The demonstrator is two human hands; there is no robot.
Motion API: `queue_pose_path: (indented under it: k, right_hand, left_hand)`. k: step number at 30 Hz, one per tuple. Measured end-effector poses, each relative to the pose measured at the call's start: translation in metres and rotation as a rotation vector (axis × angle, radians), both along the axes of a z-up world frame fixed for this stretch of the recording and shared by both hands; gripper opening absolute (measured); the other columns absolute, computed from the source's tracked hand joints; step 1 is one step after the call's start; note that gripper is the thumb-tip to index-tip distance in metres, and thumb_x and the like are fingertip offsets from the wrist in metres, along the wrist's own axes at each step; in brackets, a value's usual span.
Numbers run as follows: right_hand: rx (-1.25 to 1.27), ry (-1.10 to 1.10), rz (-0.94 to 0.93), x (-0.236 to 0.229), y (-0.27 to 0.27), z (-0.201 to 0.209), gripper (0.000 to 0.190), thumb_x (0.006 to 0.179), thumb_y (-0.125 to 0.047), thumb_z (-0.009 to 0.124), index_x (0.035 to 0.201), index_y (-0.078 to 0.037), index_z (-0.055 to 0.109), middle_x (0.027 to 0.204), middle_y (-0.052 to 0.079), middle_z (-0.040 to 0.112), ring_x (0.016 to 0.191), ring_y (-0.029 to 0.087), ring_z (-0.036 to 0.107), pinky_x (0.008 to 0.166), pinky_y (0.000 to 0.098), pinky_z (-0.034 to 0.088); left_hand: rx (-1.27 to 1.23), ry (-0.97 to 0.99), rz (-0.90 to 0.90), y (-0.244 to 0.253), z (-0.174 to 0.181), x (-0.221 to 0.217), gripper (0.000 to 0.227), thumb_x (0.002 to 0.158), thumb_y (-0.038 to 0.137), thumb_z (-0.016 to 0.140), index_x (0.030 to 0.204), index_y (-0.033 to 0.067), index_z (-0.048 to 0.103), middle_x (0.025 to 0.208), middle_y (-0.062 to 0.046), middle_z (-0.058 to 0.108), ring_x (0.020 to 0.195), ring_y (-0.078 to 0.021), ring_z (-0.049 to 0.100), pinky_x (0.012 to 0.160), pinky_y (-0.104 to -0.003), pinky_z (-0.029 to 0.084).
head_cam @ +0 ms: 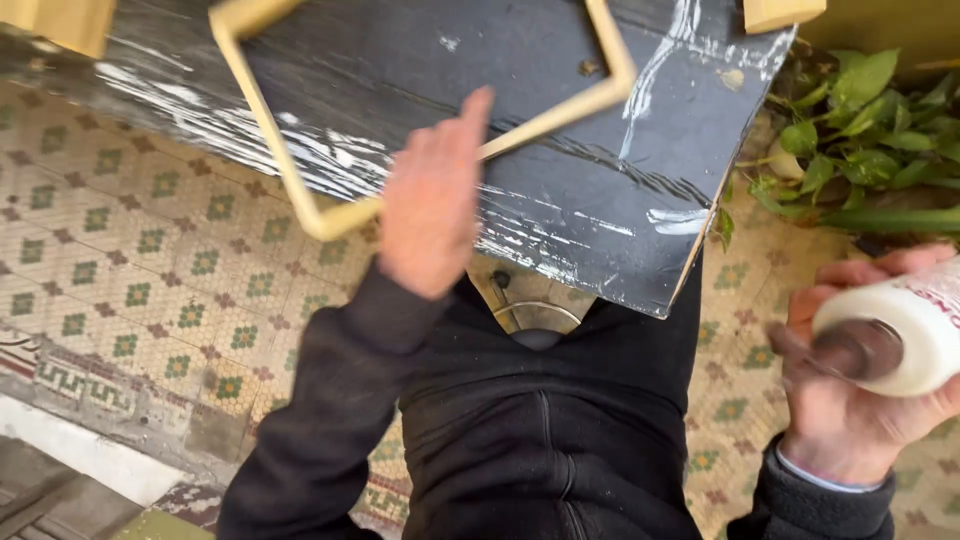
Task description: Applying glue to wooden frame components and assembling them.
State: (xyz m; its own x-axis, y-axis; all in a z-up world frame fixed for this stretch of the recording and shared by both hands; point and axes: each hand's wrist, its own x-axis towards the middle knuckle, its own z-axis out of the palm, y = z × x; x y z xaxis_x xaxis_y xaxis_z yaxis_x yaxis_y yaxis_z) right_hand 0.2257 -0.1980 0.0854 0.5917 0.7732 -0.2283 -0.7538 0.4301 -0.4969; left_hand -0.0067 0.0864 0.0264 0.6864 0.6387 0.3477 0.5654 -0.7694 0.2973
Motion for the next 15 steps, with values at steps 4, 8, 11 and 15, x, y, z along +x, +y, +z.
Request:
queue_pose_path:
  k: [4, 8, 11, 15]
  right_hand:
    - [-0.256, -0.43, 0.028, 0.007, -0.001, -0.012, 0.055, 0.097, -0.053, 0.068, 0.133, -0.012, 0.056, 0.12, 0.005, 0.065, 0.103, 0.02, 0.064, 0.086, 0.0394, 0.058]
    - [-0.433, -0.699, 0.069, 0.026, 0.007, -0.04, 0.06, 0.104, -0.062, 0.06, 0.136, -0.012, 0.054, 0.125, 0.008, 0.065, 0.1, 0.023, 0.068, 0.09, 0.044, 0.061]
    - [-0.444, -0.996, 0.103, 0.049, 0.016, -0.053, 0.071, 0.106, -0.068, 0.052, 0.143, -0.008, 0.052, 0.128, 0.006, 0.061, 0.107, 0.019, 0.065, 0.097, 0.0345, 0.056]
    - [-0.477, -0.632, 0.126, 0.056, 0.032, -0.044, 0.065, 0.109, -0.053, 0.041, 0.149, -0.002, 0.049, 0.128, 0.01, 0.063, 0.11, 0.019, 0.068, 0.101, 0.0304, 0.057]
  left_hand:
    - [0.031, 0.078, 0.053, 0.006, -0.019, -0.039, 0.054, 0.097, -0.009, 0.057, 0.15, 0.0012, 0.049, 0.091, -0.006, 0.056, 0.085, -0.0208, 0.053, 0.077, -0.037, 0.047]
    - [-0.062, 0.02, 0.108, -0.011, -0.01, -0.039, 0.046, 0.107, -0.003, 0.062, 0.151, 0.0061, 0.051, 0.103, -0.006, 0.06, 0.1, -0.0228, 0.057, 0.096, -0.04, 0.05]
    - [-0.178, -0.251, -0.024, -0.043, 0.007, -0.006, 0.068, 0.087, 0.02, 0.074, 0.149, 0.0074, 0.046, 0.132, -0.012, 0.056, 0.13, -0.0266, 0.054, 0.128, -0.054, 0.03]
    - [-0.316, -0.532, -0.013, -0.071, 0.001, 0.026, 0.092, 0.084, 0.053, 0.084, 0.147, 0.0064, 0.035, 0.137, -0.016, 0.051, 0.134, -0.0314, 0.051, 0.127, -0.065, 0.019]
